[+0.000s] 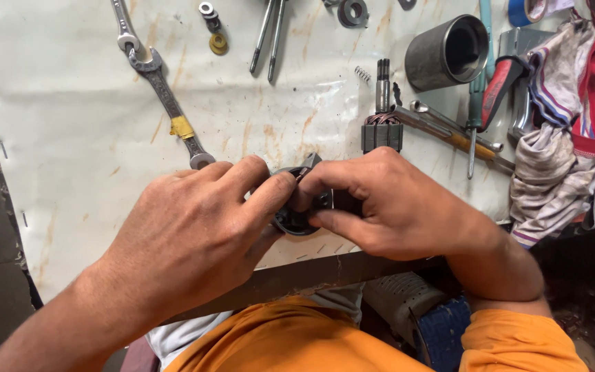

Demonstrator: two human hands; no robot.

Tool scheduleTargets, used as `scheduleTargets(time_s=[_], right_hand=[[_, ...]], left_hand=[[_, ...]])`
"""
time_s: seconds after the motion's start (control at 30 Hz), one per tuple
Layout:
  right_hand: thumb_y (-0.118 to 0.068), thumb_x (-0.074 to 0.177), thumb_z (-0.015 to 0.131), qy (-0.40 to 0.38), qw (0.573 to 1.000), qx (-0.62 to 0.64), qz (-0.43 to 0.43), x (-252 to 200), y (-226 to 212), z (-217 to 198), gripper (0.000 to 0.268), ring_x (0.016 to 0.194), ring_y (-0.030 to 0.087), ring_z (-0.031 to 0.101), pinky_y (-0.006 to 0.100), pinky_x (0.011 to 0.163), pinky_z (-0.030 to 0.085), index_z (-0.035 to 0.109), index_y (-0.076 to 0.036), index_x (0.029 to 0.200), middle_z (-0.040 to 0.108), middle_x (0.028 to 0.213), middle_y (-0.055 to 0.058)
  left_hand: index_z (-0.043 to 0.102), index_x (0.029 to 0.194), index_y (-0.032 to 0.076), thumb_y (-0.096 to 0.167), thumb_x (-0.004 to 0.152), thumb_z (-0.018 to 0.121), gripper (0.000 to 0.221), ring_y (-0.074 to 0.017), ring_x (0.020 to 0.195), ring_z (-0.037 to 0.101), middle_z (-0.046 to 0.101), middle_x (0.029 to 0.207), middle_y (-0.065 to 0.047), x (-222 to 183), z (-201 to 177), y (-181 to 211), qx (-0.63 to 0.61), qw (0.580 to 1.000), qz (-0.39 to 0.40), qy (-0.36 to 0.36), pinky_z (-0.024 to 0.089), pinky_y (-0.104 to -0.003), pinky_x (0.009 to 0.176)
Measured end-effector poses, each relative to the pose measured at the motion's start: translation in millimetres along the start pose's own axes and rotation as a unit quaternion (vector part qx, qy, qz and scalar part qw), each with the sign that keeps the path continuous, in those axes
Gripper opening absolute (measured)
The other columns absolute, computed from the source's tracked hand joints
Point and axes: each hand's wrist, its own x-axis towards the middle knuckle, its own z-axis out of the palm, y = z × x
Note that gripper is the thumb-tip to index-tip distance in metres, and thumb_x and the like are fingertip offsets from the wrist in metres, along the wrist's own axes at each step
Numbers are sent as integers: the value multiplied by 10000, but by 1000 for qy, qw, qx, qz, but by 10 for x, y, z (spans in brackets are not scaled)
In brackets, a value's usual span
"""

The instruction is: Repairing a motorcycle starter motor by assembling internal components and using a screwdriver.

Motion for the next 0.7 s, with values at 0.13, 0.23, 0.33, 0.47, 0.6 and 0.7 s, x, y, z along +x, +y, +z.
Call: scheduleTargets(time_s=[0.13,0.23,0.33,0.47,0.6,0.7], right_hand=[[-61,859,766,-34,998,6,-53,8,37,-143,164,862,151,807,278,722,616,704,-43,1010,800,933,49],[-98,840,790,-79,995,28,-58,22,112,-201,182,768,148,778,289,667,590,711,-55,998,788,873,32],[-119,882,783,-105,987,44,-113,8,169,-230,175,794,148,765,286,727,605,702,-60,1025,771,895,29],[-162,865,803,-146,982,39,-115,-62,252,-246,221,681,155,718,300,674,578,721,-57,1041,771,880,51],[-168,876,799,-151,975,78,-145,-141,371,-237,208,672,141,739,281,630,595,719,-46,1024,784,1168,122],[-127,937,756,-122,973,129,-150,-196,484,-196,153,776,143,775,273,690,629,701,-46,1055,753,1289,146]], left_hand=[[661,1121,81,505,738,821,593,-224,706,678,622,882,-49,-79,142,-29,12,1000,5,17,526,-386,532],[650,1112,72,486,773,836,567,-213,744,669,612,942,-59,-54,157,15,19,998,26,54,535,-378,563],[683,1030,87,392,760,850,440,-220,753,632,594,940,-80,-22,137,62,16,997,53,58,531,-369,543],[749,979,79,340,750,850,363,-229,829,575,579,1005,-84,-7,131,116,-1,996,47,79,518,-344,556],[747,875,65,318,760,843,294,-276,897,575,588,1086,-117,-3,131,180,28,994,44,95,523,-372,633],[732,882,44,298,755,824,299,-298,957,590,590,1113,-121,3,152,218,74,991,55,97,543,-400,746]])
